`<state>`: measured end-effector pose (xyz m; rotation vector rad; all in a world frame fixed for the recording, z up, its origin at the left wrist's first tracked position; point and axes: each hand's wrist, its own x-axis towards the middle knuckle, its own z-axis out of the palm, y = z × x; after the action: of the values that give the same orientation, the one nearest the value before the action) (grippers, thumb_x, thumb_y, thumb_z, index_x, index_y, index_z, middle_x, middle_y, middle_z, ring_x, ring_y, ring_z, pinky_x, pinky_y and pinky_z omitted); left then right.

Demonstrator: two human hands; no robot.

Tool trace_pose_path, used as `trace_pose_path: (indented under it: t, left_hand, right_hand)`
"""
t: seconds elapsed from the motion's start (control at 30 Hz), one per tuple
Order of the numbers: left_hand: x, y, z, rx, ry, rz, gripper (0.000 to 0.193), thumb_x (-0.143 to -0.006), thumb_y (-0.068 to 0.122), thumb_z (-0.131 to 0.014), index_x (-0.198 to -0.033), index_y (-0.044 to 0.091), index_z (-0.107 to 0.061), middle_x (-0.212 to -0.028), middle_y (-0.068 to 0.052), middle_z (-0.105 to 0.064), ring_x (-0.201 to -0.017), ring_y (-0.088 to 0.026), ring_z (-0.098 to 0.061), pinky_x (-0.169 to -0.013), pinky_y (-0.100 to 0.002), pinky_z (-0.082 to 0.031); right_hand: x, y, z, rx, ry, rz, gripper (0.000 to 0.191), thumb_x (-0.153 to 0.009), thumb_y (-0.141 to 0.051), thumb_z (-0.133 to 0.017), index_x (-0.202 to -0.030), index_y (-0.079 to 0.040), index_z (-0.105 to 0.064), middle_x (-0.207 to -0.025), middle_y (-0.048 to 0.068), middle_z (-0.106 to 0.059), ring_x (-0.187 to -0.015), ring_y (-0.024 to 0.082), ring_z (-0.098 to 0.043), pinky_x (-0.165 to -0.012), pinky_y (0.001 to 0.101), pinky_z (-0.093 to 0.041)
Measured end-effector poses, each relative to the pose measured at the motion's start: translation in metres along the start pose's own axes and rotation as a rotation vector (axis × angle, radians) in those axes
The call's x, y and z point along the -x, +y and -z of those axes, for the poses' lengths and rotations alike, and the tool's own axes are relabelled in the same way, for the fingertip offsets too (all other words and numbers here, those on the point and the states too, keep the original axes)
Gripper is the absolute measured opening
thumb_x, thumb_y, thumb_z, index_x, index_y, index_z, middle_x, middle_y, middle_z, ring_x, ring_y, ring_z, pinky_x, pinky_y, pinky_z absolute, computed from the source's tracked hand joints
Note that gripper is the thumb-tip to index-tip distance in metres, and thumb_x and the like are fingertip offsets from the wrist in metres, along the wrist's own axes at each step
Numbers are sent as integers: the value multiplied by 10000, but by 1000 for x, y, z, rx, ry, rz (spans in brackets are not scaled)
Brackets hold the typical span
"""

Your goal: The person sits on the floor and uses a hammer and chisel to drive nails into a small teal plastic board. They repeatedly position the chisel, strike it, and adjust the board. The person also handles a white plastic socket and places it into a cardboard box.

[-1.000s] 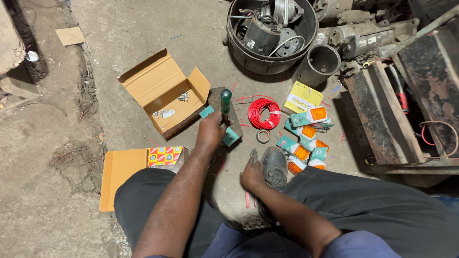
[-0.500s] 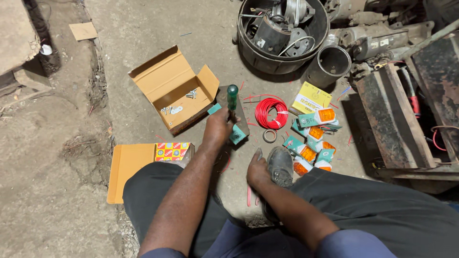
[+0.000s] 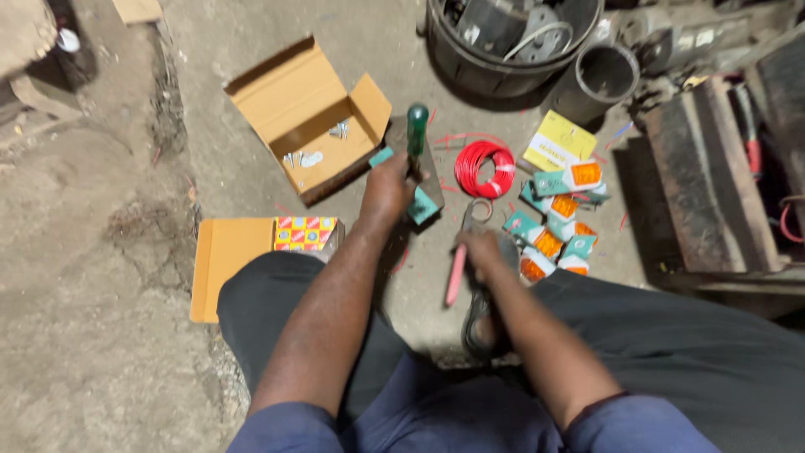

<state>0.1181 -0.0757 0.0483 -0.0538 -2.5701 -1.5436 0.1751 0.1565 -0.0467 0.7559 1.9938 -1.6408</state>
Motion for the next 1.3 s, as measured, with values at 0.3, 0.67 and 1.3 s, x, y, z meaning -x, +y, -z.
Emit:
trace_pose_path:
  t: [0.3, 0.67, 1.3]
  left_hand:
    - [-7, 4, 4, -43, 13, 46, 338, -788, 114, -874, -991, 5, -627, -858, -174, -705, -796, -346, -707, -715, -433, -546]
    - [2, 19, 6, -47, -148, -135, 315, -804, -58, -691, -1091, 63, -637, -949, -147, -741, -924, -329, -739, -800, -421, -574]
    - [8, 24, 1, -101, -85, -209, 407, -812, -25, -737, -1192, 83, -638, -1075, -218, -703, -1016, -428, -665, -823, -471, -538]
  right_hand:
    - [11, -68, 66, -643, -462, -131, 337, -802, -19, -527, -1137, -39, -552, -1029, 176, -653, -845, 295, -688, -723, 401, -557]
    - [96, -168, 76, -483, -479, -58, 519, -773, 18, -499, -1291, 6, -463, -1162, 209, -655, -940, 316, -730, -758, 402, -607]
    - [238, -300, 89, 815, 79, 1257, 820, -896, 1, -709, -1649, -171, -431, -1129, 91, -549, -918, 179, -563, -826, 320, -495]
